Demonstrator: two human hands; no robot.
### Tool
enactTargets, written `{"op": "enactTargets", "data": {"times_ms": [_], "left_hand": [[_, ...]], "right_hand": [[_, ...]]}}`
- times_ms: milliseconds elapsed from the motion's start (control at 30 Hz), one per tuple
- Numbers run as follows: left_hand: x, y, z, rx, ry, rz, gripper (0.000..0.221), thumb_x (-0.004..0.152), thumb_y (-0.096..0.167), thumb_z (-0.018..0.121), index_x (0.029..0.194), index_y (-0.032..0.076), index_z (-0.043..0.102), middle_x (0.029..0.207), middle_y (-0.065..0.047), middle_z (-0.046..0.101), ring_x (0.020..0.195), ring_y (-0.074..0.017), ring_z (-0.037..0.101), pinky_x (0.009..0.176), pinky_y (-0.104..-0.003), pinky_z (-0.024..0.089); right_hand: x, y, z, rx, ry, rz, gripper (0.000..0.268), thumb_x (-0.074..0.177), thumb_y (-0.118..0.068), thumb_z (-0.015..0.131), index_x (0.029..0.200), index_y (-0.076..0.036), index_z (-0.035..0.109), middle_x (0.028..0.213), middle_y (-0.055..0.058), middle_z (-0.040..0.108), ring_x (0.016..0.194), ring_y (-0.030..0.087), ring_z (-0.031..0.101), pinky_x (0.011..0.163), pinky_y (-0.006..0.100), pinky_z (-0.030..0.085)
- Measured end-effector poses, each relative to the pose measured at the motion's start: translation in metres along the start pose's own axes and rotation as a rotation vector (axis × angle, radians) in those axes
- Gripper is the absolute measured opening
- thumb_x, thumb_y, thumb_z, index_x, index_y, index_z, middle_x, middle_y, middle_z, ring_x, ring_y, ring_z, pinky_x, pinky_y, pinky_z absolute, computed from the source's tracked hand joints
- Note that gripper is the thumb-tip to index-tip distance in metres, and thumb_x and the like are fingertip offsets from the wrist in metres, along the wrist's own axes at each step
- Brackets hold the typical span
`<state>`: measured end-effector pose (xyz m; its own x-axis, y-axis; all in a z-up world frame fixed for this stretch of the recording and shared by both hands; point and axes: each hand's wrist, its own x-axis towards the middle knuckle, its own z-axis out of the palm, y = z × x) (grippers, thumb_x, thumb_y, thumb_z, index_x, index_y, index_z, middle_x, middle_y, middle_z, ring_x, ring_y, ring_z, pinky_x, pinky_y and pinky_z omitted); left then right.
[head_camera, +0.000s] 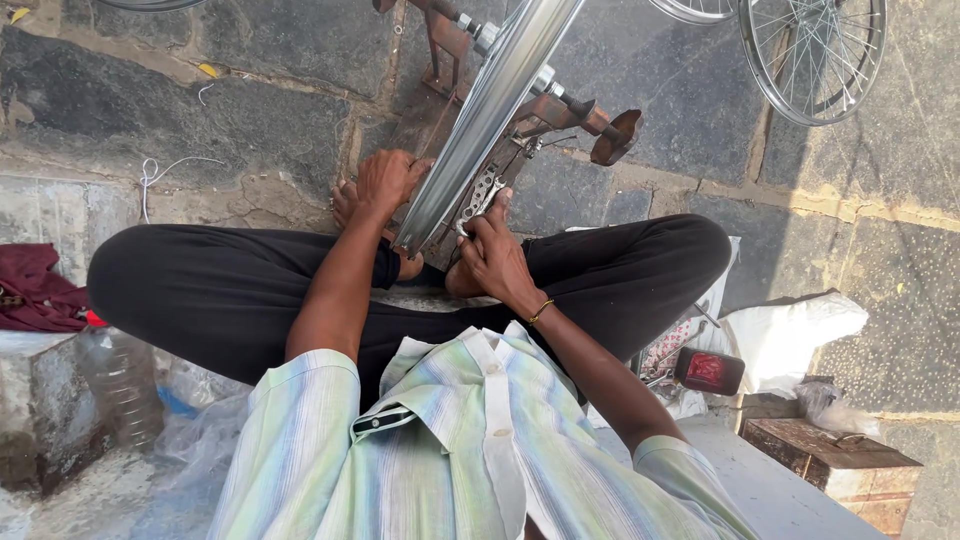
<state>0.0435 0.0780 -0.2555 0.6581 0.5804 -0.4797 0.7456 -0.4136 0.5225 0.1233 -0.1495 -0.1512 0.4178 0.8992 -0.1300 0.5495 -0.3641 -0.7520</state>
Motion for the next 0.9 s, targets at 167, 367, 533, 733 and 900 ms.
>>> {"op": "enactTargets", "data": {"times_ms": [167,367,533,733,900], "left_hand": [[0.004,-0.002,0.003,-0.001,-0.031,-0.043,0.056,0.096,0.061,0.059,0.085,0.010,0.081,0.076,-0.015,0.074,0.074,-0.0311,0.071,0.077,-0.049,0.054],[0.006,-0.006,0.006,-0.003,0.035,-0.002,0.054,0.094,0.062,0.061,0.089,0.012,0.082,0.077,-0.017,0.073,0.076,-0.0340,0.071,0.074,-0.050,0.053],[0.005,-0.004,0.005,-0.005,0.020,-0.006,0.063,0.092,0.066,0.061,0.084,0.007,0.079,0.077,-0.019,0.073,0.076,-0.0351,0.072,0.073,-0.050,0.053],[0.004,-0.007,0.006,0.010,0.068,0.045,0.070,0.090,0.071,0.061,0.080,0.004,0.078,0.076,-0.020,0.072,0.076,-0.0368,0.071,0.072,-0.051,0.054],[0.005,-0.004,0.006,0.021,0.042,0.025,0.070,0.092,0.071,0.060,0.081,0.005,0.078,0.075,-0.020,0.071,0.075,-0.0368,0.071,0.073,-0.051,0.053]], "right_hand": [[0.008,-0.037,-0.005,0.052,-0.091,-0.067,0.028,0.097,-0.022,0.064,0.109,0.002,0.056,0.103,0.019,0.058,0.090,0.039,0.063,0.080,0.048,0.050],[0.017,-0.071,0.002,0.034,0.042,-0.496,0.027,0.089,-0.013,0.079,0.090,0.000,0.056,0.083,0.014,0.058,0.076,0.032,0.062,0.069,0.042,0.050],[0.015,-0.074,0.013,0.007,0.258,-0.574,0.035,0.081,-0.007,0.084,0.078,-0.002,0.050,0.077,0.015,0.059,0.067,0.031,0.061,0.058,0.042,0.047],[0.017,-0.057,0.026,-0.014,0.268,-0.582,0.035,0.080,-0.004,0.083,0.074,-0.004,0.049,0.070,0.011,0.056,0.060,0.028,0.061,0.053,0.040,0.047],[0.018,-0.065,0.023,-0.034,0.266,-0.567,0.029,0.078,-0.005,0.083,0.079,-0.003,0.055,0.071,0.012,0.059,0.061,0.028,0.062,0.054,0.039,0.048]]}}
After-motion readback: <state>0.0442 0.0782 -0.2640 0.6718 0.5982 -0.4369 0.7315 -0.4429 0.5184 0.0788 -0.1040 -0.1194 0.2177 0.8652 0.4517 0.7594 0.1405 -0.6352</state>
